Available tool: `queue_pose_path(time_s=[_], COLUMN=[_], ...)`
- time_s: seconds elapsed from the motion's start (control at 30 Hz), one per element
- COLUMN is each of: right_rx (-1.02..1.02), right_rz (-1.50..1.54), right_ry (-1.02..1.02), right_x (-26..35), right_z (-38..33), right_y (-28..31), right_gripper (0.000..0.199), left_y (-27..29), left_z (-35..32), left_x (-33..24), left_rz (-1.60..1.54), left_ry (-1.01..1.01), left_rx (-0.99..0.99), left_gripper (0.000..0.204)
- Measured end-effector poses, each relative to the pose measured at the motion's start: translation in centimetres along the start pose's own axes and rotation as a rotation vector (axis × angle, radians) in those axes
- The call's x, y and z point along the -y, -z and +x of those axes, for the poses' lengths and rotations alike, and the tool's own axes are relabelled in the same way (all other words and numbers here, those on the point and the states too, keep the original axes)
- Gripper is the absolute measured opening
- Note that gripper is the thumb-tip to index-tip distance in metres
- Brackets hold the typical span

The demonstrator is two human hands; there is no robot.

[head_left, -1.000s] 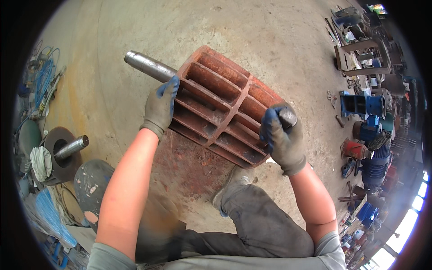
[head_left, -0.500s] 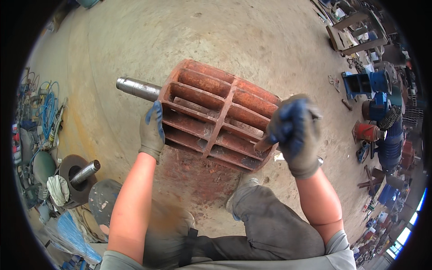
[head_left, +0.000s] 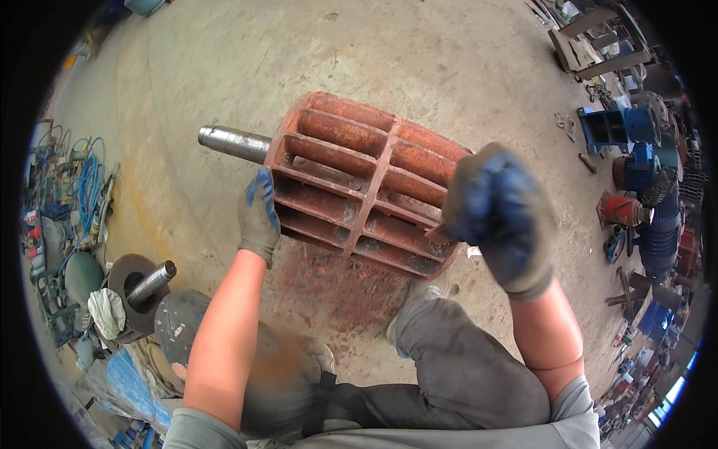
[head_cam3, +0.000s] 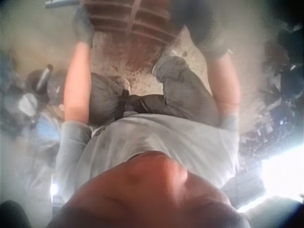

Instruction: The person kneels on the workshop floor and repeatedly scrubs a large rusty cylindrical metal part with a wire brush, rotating it to clean different sections. The person wears gloves and uses a handheld wire brush to remove rust from the surface.

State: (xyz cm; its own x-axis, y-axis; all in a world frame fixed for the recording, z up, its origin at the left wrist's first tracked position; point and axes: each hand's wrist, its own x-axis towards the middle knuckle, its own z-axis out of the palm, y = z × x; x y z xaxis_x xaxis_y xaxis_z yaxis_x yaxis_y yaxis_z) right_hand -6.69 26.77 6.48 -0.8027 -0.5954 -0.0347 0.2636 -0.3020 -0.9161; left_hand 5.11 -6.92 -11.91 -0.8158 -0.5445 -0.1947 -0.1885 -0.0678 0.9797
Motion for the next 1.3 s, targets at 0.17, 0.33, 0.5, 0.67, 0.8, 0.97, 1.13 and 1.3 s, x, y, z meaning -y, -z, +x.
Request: queue_pose_path(time_s=[0.17, 0.33, 0.5, 0.67, 0.8, 0.97, 1.13, 1.3], right_rx=[-0.010, -0.033, -0.021, 0.007, 0.066, -0.114, 0.024, -0.075], right_rz=[-0.286, -0.253, -0.302, -0.250, -0.551, -0.061, -0.530, -0.140], right_ry=[-0.123, -0.056, -0.140, -0.015, -0.112, -0.092, -0.088, -0.107], right_x=[0.4, 0.8, -0.2, -1.9, -1.6, -1.1, -2.6, -3.1], right_z=[0.8, 1.0, 0.7, 1.4, 2.1, 2.1, 1.6, 0.0], right_y=[-1.4, -1.5, -1.7, -2.3, -2.3, -1.9, -1.1, 0.6], right_gripper=[0.041, 0.040, 0.039, 0.037, 0.034, 0.042, 0.043, 0.040], left_y=[0.0, 0.1, 0.6, 0.0, -0.2, -0.1, -0.2, -0.2], left_z=[-0.3, -0.8, -0.5, -0.3, -0.1, -0.3, -0.3, -0.2], left_x=[-0.1, 0.9, 2.0, 2.0, 1.3, 1.3, 2.0, 2.2], left_rz=[0.096, -0.125, -0.038, -0.073, -0.026, 0.080, -0.202, -0.205], left_ry=[-0.011, -0.008, 0.041, -0.055, -0.054, -0.078, 0.020, 0.057], left_rx=[-0.039, 0.009, -0.035, -0.003, -0.035, -0.011, -0.007, -0.021], left_gripper=[0.061, 0.057, 0.059, 0.062, 0.061, 0.056, 0.047, 0.049])
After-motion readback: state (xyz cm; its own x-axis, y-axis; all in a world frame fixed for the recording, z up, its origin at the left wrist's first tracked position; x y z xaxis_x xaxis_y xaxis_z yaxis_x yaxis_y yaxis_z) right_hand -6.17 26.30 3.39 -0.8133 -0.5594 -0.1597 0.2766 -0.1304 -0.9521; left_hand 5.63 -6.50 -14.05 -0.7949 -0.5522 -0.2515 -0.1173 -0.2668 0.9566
